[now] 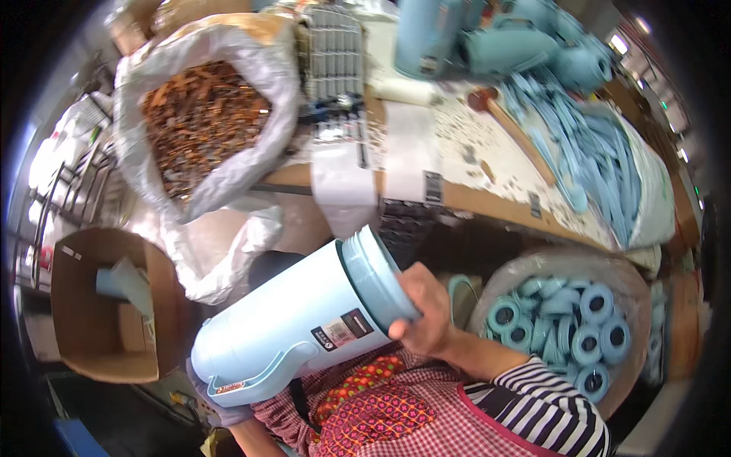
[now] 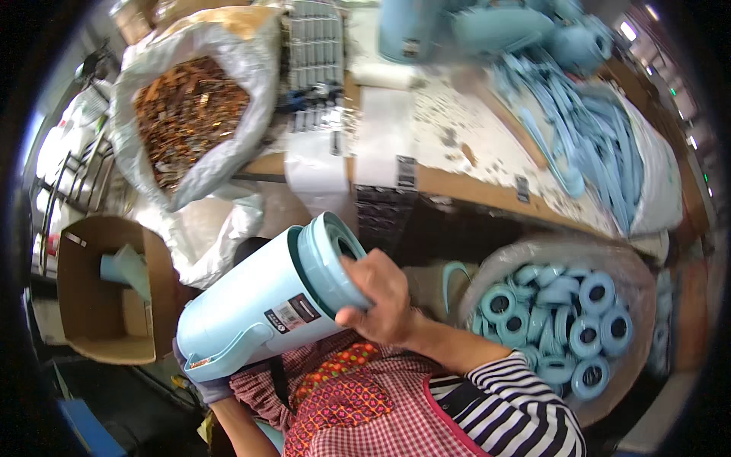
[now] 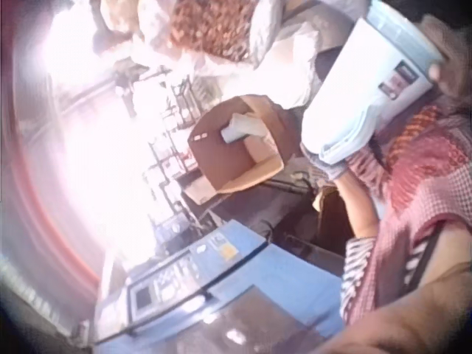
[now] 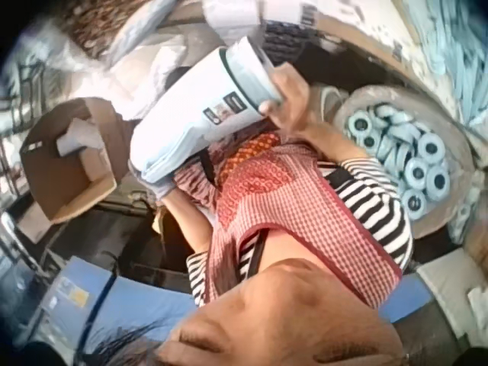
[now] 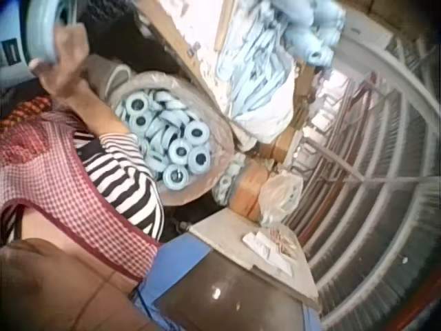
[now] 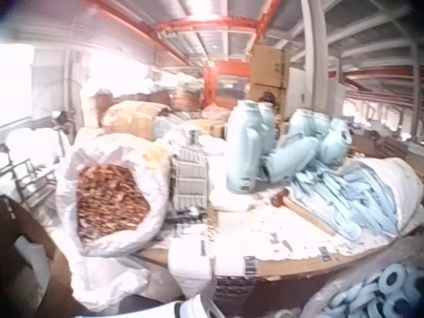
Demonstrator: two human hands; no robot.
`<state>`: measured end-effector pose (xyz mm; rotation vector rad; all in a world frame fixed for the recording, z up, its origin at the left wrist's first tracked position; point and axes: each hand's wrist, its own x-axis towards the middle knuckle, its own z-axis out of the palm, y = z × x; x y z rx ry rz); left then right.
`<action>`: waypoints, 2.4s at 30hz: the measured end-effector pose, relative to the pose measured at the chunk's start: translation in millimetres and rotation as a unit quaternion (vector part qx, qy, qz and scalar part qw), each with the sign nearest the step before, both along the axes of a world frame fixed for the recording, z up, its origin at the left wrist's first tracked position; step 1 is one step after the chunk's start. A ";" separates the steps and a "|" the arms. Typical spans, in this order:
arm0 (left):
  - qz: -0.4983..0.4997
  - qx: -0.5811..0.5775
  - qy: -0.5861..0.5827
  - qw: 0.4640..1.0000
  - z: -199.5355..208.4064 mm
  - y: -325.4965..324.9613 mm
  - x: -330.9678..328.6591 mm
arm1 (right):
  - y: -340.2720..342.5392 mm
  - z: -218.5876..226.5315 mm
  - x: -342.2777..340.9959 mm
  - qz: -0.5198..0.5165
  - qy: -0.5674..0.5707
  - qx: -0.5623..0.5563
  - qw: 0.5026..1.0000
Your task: The person assembles light blue plastic pitchers by attaching handles and applying stickers. They pick up a pitcher body, attach a handle, apply a sticker to the side, and place the finished unit on a nearby table. The process is repeated for multiple units.
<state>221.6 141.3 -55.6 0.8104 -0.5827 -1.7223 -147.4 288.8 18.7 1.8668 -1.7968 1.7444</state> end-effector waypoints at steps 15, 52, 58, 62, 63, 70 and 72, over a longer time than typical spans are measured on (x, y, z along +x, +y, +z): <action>0.249 -0.187 -0.332 0.890 3.4 11.3 30.5 | -56.4 -22.1 30.1 0.036 -0.492 0.109 0.863; 0.093 -0.035 -0.005 0.995 33.9 -7.0 47.9 | -93.3 -9.4 4.4 0.216 -0.384 -0.046 0.897; 0.265 -0.221 -0.348 0.872 52.3 -6.7 22.8 | -52.4 -12.7 33.7 0.053 -0.348 0.077 0.933; 0.275 -0.348 -0.419 0.792 85.0 -5.1 10.9 | -55.5 -18.5 -25.1 0.166 -0.520 0.479 0.687; 0.272 -0.385 -0.427 0.772 97.5 -4.5 10.3 | -42.2 -16.8 -45.1 0.124 -0.467 0.377 0.790; 0.033 -0.625 -0.329 0.708 162.1 -13.4 -12.8 | 161.9 2.0 -358.8 -0.583 0.223 0.312 0.716; -0.069 -0.654 -0.302 0.690 174.2 -15.6 -23.4 | 166.2 7.6 -372.9 -0.547 0.178 0.439 0.690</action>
